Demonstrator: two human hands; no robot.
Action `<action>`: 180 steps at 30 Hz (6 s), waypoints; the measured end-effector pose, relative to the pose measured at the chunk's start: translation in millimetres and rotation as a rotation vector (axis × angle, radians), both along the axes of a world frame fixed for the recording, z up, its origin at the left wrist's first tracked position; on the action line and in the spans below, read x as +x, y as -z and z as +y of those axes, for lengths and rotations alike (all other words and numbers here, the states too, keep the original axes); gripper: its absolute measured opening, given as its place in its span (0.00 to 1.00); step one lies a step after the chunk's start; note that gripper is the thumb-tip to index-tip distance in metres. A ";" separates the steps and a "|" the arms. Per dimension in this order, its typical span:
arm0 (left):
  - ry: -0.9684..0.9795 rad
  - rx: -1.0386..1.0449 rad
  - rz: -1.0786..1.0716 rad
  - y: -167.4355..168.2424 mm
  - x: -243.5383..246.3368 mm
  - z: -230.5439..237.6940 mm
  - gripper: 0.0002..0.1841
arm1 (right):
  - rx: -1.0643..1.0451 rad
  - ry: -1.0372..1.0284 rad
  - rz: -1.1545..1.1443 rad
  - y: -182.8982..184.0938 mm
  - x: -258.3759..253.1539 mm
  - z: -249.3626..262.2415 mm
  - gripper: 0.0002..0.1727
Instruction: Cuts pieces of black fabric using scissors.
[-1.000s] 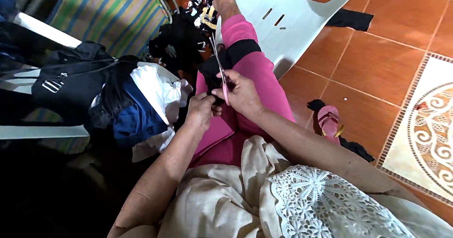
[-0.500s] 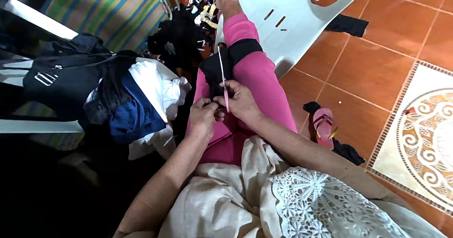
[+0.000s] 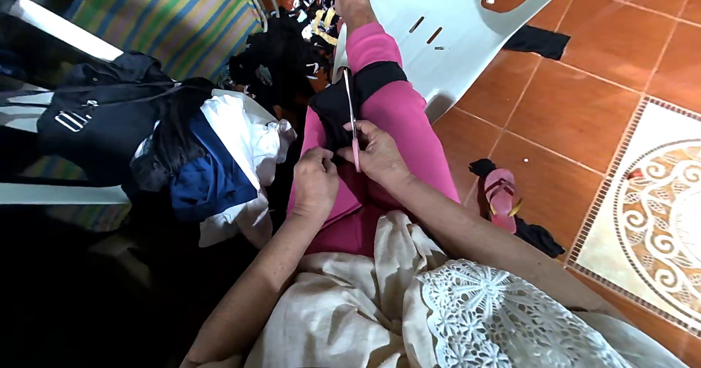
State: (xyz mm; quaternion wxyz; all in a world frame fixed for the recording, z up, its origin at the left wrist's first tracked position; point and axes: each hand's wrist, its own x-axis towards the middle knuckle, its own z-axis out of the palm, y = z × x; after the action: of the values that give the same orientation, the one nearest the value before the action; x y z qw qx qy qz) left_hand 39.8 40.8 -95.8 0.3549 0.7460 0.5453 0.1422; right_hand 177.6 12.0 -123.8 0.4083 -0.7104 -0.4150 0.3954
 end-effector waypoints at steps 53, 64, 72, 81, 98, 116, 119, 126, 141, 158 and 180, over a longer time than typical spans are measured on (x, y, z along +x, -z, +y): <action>0.357 0.525 0.098 40.6 48.8 81.5 0.13 | 0.068 0.114 0.259 -15.9 34.8 -8.7 0.20; 0.231 0.387 0.208 21.0 41.1 134.0 0.16 | 0.043 0.116 0.086 -19.2 42.7 -6.0 0.20; 0.056 0.087 0.111 -2.5 34.4 164.3 0.16 | 0.044 0.105 0.027 -22.1 45.5 2.1 0.19; -0.141 -0.078 -0.304 6.7 13.1 182.5 0.14 | 0.034 0.134 -0.092 -15.2 56.5 32.4 0.21; 0.294 0.399 -0.150 -1.9 17.7 179.2 0.13 | 0.230 0.096 -0.213 -44.2 45.2 11.7 0.21; -0.326 -0.585 -0.600 44.4 31.6 157.9 0.12 | -0.071 -0.121 -0.062 -7.4 -36.6 13.0 0.19; -0.402 -0.728 -0.663 42.0 24.3 152.3 0.16 | -0.052 -0.117 -0.044 -5.4 -37.4 14.4 0.19; -0.203 -0.567 -0.191 20.2 31.8 131.0 0.25 | 0.012 -0.145 -0.001 -2.1 -36.8 12.6 0.20; 0.057 0.033 -0.111 28.8 30.7 99.1 0.18 | 0.404 -0.533 -0.537 -26.8 63.0 130.7 0.31; -0.050 -0.394 -0.136 16.1 19.1 89.2 0.13 | 0.127 -0.535 -0.361 -29.3 59.3 164.7 0.22; -0.435 -0.671 -0.517 1.3 -24.5 29.2 0.05 | 0.034 -0.423 -0.545 -11.4 31.7 156.0 0.24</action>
State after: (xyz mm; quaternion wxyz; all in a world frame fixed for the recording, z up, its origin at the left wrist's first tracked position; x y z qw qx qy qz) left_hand 15.2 70.0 -97.1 0.6624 0.3989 0.5983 0.2100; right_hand 209.3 168.0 -112.4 0.2032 -0.6813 -0.6533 0.2602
